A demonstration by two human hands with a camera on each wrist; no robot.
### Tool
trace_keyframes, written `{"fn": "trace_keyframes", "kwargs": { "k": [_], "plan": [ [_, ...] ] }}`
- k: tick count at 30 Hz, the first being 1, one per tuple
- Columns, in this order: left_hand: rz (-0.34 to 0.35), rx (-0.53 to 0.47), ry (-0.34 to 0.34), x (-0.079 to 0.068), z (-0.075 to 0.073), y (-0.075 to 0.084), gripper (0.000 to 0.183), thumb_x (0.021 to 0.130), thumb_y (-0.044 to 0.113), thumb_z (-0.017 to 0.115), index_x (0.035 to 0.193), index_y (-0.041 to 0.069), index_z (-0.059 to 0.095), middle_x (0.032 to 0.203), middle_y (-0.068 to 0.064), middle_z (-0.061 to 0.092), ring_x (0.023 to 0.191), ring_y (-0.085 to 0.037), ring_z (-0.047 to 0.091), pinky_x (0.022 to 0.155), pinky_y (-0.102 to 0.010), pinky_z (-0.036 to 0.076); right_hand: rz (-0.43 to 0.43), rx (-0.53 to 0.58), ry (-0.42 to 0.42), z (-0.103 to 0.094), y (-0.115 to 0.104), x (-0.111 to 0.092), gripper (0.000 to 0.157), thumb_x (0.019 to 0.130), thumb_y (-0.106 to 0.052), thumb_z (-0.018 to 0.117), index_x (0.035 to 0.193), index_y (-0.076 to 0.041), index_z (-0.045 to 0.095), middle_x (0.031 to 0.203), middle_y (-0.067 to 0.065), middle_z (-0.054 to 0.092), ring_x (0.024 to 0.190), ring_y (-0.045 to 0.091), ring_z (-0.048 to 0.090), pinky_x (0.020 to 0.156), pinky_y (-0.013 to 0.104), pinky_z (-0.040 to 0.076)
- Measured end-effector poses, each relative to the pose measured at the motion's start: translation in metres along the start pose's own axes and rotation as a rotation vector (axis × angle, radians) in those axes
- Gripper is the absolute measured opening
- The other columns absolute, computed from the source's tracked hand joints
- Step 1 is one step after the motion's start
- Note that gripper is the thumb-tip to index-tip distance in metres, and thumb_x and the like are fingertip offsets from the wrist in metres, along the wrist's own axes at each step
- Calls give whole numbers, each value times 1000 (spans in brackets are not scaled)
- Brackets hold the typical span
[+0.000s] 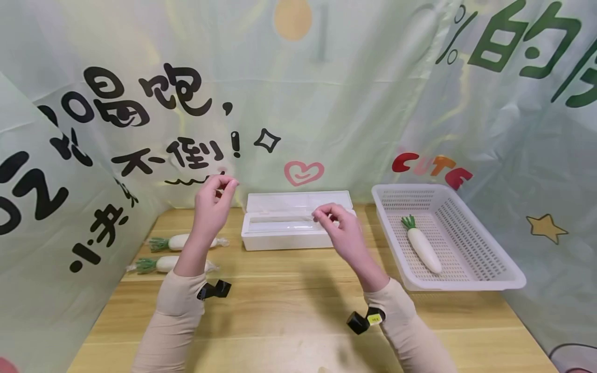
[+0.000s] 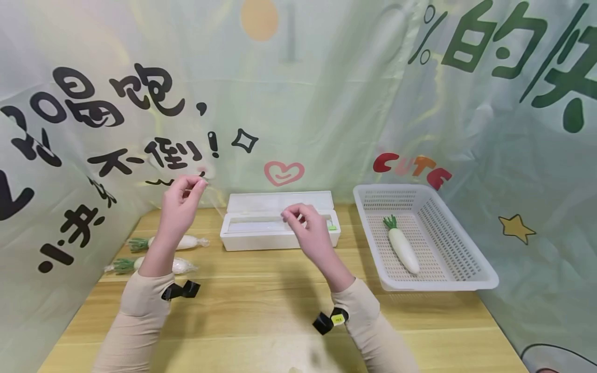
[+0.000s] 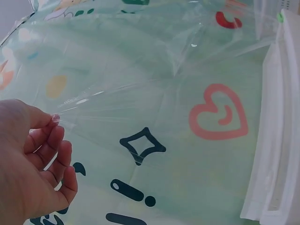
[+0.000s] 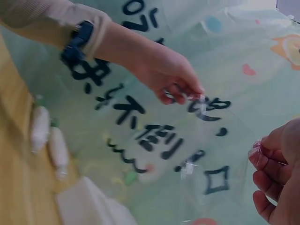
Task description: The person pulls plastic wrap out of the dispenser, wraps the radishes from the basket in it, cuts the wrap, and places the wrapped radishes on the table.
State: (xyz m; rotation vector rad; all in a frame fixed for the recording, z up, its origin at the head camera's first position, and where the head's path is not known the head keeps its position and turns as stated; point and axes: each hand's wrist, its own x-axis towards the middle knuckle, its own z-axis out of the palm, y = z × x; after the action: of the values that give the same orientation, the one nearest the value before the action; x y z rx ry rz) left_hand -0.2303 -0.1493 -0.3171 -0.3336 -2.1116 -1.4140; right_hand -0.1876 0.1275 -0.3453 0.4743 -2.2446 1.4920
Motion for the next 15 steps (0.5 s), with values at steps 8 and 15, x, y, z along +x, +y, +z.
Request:
{"fn": "trace_keyframes", "kwargs": {
  "k": [8, 15],
  "plan": [
    [21, -58, 31, -31, -4, -2, 18, 97, 10, 57, 94, -7, 63, 88, -10, 61, 79, -3, 51, 73, -14, 42, -211, -49, -39, 11, 17, -48, 6, 88, -3, 67, 88, -9, 70, 82, 2, 67, 79, 9, 54, 70, 26, 49],
    [198, -184, 58, -76, -4, -21, 11, 94, -8, 51, 87, -11, 59, 84, -12, 64, 87, -1, 59, 84, -12, 47, -462, -109, -137, -9, 38, -81, 21, 80, 10, 69, 87, -10, 66, 87, 0, 67, 84, 13, 58, 78, 20, 47]
  ]
}}
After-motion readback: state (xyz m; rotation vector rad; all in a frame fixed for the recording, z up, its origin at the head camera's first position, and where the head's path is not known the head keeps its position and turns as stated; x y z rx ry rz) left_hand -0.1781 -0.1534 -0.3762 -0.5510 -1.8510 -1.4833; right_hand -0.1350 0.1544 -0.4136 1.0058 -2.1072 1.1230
